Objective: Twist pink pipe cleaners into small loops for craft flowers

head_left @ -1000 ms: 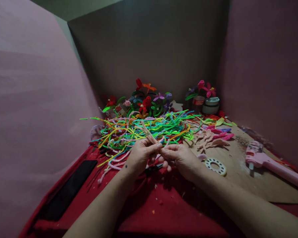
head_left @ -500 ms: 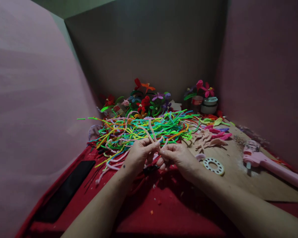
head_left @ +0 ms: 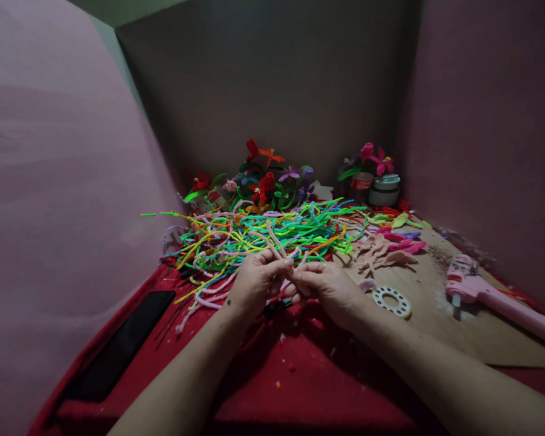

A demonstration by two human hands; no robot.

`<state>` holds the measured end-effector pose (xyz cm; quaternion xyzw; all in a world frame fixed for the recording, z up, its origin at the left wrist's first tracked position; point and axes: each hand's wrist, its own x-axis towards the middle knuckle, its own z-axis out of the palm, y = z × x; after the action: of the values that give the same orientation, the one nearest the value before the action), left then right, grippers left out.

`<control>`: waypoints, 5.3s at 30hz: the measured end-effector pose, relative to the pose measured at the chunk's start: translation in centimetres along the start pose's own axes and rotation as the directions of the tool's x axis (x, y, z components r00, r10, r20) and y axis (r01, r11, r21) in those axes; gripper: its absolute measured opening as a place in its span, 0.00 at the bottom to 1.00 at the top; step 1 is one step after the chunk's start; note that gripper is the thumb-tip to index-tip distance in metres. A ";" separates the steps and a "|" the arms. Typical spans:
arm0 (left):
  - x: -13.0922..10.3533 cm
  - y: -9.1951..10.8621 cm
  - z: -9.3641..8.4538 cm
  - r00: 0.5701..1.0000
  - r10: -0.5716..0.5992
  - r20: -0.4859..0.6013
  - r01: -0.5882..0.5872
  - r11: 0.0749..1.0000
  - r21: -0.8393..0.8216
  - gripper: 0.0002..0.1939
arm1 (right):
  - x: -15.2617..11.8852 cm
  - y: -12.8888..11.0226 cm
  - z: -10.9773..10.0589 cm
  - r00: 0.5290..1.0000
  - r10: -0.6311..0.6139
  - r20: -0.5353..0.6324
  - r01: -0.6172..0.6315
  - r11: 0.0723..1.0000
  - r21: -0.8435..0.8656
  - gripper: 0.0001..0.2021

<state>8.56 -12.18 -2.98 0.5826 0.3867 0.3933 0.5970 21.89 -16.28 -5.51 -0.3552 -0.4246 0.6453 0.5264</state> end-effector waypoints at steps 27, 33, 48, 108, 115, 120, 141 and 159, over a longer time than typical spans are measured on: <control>-0.8 0.9 0.0 0.964 0.259 0.063 -0.257 0.844 0.471 0.08 | 0.2 -0.2 -0.6 0.997 -0.012 -0.074 0.011 1.000 -0.012 0.07; -0.4 0.6 -1.0 0.740 0.589 0.325 -0.602 0.364 0.710 0.09 | 0.3 -0.4 -1.0 0.999 -0.005 -0.044 0.002 0.998 -0.065 0.06; -1.7 2.2 -0.9 0.824 0.338 0.455 -0.536 0.204 0.819 0.08 | -0.5 -0.5 -0.6 0.963 -0.262 0.062 0.222 0.640 -0.736 0.08; -1.3 1.5 -0.1 0.988 0.125 0.094 -0.148 0.943 0.300 0.11 | -1.2 -1.5 0.4 0.969 -0.245 0.033 0.237 0.883 -0.405 0.11; -1.2 1.0 -0.4 0.876 0.465 0.131 -0.401 0.549 0.733 0.07 | -1.0 -1.1 0.0 0.978 -0.201 -0.058 0.159 0.895 -0.417 0.14; -1.5 1.3 -0.5 0.896 0.403 0.184 -0.390 0.519 0.761 0.07 | -0.9 -0.9 0.0 0.975 -0.223 -0.008 0.194 0.865 -0.463 0.13; -1.8 1.8 0.4 0.987 0.139 0.084 -0.163 0.846 0.508 0.08 | -1.2 -2.0 0.0 0.978 -0.206 0.003 0.169 0.795 -0.582 0.16; -1.5 0.8 0.9 0.996 0.059 0.070 -0.078 0.944 0.321 0.08 | -0.9 -1.5 -0.1 0.997 0.062 -0.054 -0.075 0.955 -0.288 0.10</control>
<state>8.75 -13.88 -2.13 0.6971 0.4075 0.3275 0.4906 22.70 -17.02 -4.18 -0.4572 -0.4902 0.5860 0.4552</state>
